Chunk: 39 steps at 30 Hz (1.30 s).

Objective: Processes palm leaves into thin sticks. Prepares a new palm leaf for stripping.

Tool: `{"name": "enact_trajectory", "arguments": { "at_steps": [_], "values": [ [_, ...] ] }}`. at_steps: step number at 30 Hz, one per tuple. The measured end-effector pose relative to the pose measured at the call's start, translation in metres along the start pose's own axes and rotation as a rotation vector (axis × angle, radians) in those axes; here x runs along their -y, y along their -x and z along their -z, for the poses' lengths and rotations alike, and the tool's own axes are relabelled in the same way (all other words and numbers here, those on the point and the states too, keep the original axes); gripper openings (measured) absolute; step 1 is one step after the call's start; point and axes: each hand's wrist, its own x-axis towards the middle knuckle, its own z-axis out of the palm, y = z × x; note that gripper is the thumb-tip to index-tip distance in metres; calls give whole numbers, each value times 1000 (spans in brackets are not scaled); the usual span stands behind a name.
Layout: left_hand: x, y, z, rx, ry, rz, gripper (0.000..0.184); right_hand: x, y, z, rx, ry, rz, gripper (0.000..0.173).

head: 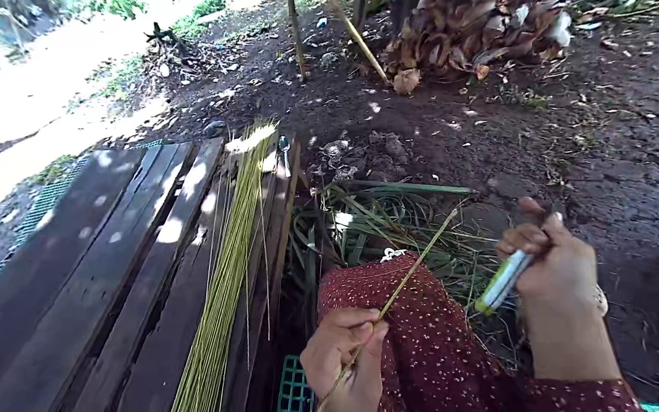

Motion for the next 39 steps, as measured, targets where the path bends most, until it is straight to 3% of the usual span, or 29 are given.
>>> {"name": "enact_trajectory", "arguments": {
  "at_steps": [2,7,10,13,17,20,25,27,31,33,35,39],
  "values": [
    [8,0,-1,-15,30,71,5,3,3,5,43,-51,-96,55],
    [17,7,-19,-41,200,276,7,-3,78,-26,737,64,-351,41],
    [9,8,-25,-14,211,287,5,-15,106,-45,874,64,-457,40],
    [6,9,-25,-12,234,263,2,-26,115,-52,918,-1,-419,35],
    [6,11,-21,-15,276,280,2,-30,110,-51,824,16,-267,31],
    [5,11,-15,13,230,249,3,-22,89,-45,578,35,-201,29],
    [10,16,-16,48,118,170,5,-9,65,-44,321,47,-195,44],
    [13,16,-17,45,88,128,6,-8,72,-42,399,33,-250,40],
    [19,14,-22,68,63,21,12,-11,100,-39,880,32,-512,36],
    [22,11,-21,106,28,-33,14,-14,98,-39,908,44,-510,34],
    [24,9,-19,154,-26,-88,18,-9,79,-38,755,120,-402,31],
    [27,6,-11,150,-68,-133,18,6,12,-29,251,135,-254,45]
  ]
}}
